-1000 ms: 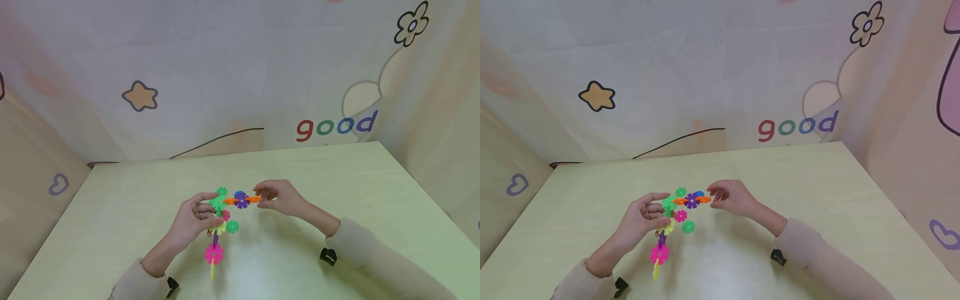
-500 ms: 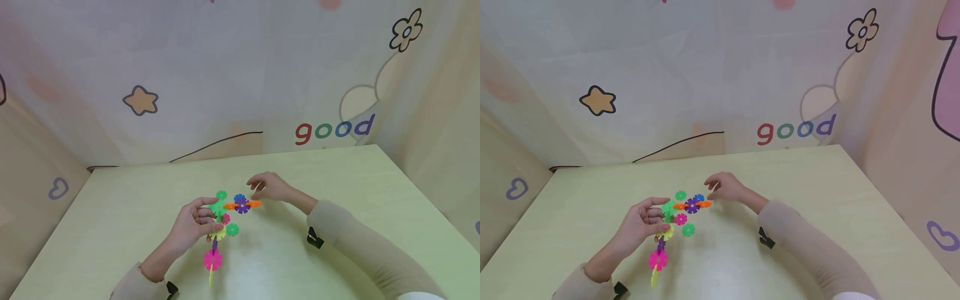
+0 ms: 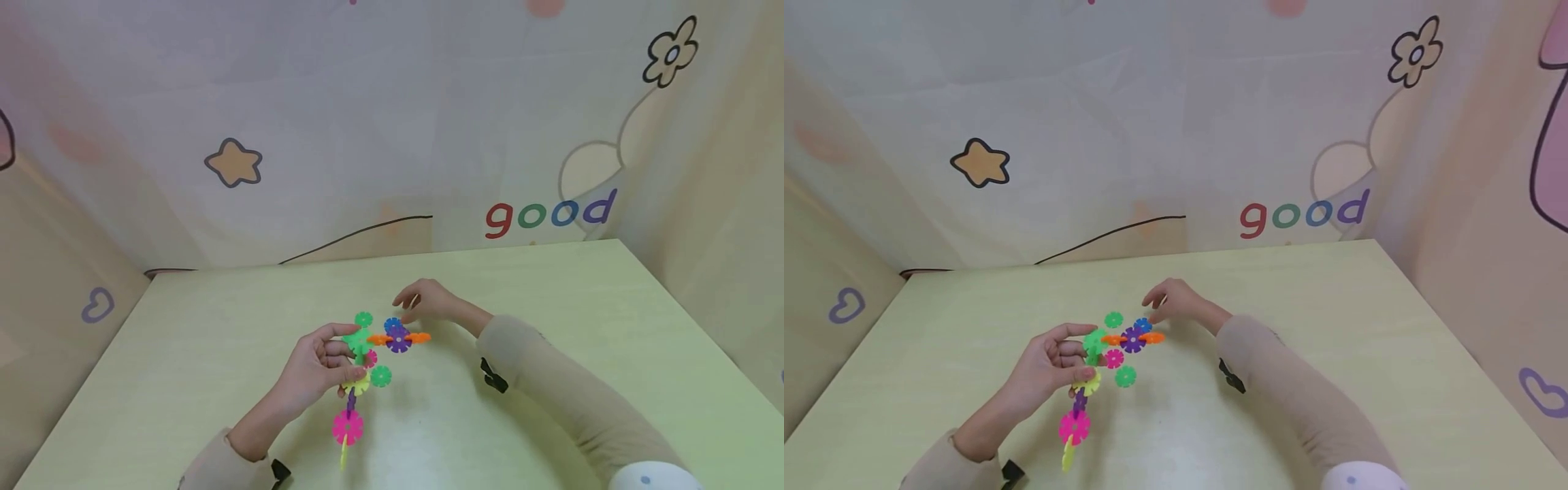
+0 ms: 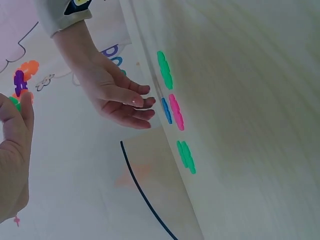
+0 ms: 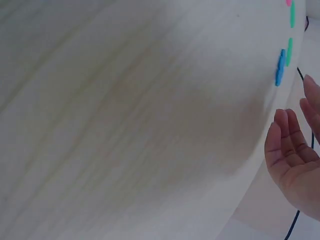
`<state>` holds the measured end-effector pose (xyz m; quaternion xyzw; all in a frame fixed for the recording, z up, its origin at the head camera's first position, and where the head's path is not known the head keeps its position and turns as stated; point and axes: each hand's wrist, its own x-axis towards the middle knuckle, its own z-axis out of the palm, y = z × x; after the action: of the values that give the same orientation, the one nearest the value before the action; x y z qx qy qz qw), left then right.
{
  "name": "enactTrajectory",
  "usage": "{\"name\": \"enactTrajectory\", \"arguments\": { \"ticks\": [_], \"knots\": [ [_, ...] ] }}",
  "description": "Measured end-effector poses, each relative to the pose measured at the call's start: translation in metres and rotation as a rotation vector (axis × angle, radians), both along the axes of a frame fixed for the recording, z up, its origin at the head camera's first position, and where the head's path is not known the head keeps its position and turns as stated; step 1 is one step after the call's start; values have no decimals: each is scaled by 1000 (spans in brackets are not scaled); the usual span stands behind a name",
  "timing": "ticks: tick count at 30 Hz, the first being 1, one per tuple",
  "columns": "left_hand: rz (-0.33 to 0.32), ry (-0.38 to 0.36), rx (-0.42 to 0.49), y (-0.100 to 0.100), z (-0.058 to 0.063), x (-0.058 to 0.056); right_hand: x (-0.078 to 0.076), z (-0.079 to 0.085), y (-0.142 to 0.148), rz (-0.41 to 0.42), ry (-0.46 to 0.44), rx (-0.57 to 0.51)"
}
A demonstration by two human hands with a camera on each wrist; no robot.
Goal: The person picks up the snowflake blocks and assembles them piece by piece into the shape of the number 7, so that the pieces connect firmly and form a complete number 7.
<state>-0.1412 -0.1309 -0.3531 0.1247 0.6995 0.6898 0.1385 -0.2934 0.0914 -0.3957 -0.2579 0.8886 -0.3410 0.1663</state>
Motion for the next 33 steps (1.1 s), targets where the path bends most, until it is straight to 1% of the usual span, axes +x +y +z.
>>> {"name": "enactTrajectory", "arguments": {
  "ticks": [5,10,13,22,27,33],
  "knots": [
    [-11,7,-4,1,0,1,-2,-8,-8,-3,-23,61],
    [-11,9,-2,1,1,1,1,-8,-14,5,10,122],
    [-14,8,0,1,1,1,2,-8,-16,2,18,132],
    [-25,16,-3,1,-2,0,3,-9,-17,-45,2,158],
    [-21,22,-3,0,-3,0,3,-9,-16,-66,4,146],
    [-2,17,-16,-1,-3,-1,3,-6,-9,-86,-14,86]
  ]
}}
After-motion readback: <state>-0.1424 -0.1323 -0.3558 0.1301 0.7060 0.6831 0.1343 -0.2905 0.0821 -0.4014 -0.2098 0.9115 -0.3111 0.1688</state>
